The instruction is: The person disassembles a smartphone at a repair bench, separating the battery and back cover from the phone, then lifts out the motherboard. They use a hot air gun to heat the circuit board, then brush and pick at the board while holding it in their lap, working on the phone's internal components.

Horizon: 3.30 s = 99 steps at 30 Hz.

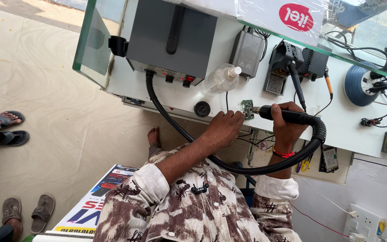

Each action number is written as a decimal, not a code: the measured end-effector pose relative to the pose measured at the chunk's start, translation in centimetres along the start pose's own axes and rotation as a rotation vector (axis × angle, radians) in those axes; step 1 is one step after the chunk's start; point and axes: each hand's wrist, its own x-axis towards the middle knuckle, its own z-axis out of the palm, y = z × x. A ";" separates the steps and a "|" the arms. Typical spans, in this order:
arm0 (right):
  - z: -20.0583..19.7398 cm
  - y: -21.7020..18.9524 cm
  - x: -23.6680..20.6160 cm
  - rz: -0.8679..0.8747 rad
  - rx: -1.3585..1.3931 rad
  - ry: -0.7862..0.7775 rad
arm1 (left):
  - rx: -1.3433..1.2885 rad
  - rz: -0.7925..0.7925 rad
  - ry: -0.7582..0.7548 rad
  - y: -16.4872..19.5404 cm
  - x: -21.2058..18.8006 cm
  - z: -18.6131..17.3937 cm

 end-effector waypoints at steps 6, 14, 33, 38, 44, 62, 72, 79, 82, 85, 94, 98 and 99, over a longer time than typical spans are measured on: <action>0.3 -0.2 0.1 0.008 0.014 -0.008 | 0.004 0.007 0.001 0.0 -0.1 -0.2; 0.5 -0.3 0.2 -0.018 -0.043 -0.020 | -0.017 -0.008 -0.064 0.0 0.1 -0.5; 0.5 -0.5 0.1 -0.001 -0.021 -0.020 | -0.043 -0.010 -0.031 0.0 -0.1 -0.9; 0.7 0.0 0.2 0.000 0.020 0.010 | -0.042 0.001 -0.037 -0.1 -0.1 -1.0; 0.9 0.4 0.1 -0.017 -0.002 0.023 | -0.028 -0.004 -0.082 -0.1 0.1 -0.9; 1.7 0.0 0.6 -0.064 -0.003 0.052 | -0.064 -0.020 -0.118 -0.2 0.0 -1.1; 0.6 0.4 -0.3 -0.044 -0.022 0.054 | -0.086 -0.019 -0.109 -0.2 0.1 -1.4; -0.2 0.4 -1.2 0.020 -0.045 0.023 | -0.167 -0.061 -0.120 -0.4 0.3 -1.3; -0.2 0.3 -1.4 -0.013 -0.024 0.036 | -0.227 -0.097 -0.040 -0.6 0.0 -1.5; 0.2 0.2 -1.4 -0.010 -0.011 0.042 | -0.263 -0.099 0.053 -0.6 -0.2 -2.0; 0.4 -0.1 -0.8 -0.096 -0.022 0.012 | -0.443 -0.073 0.375 0.0 -2.3 -6.8; 0.6 -0.5 -0.9 -0.099 0.011 0.025 | -0.486 -0.067 0.364 -0.2 -4.0 -9.7; 0.7 -0.7 -0.9 -0.095 0.002 0.024 | -0.478 -0.071 0.345 -0.3 -4.5 -10.3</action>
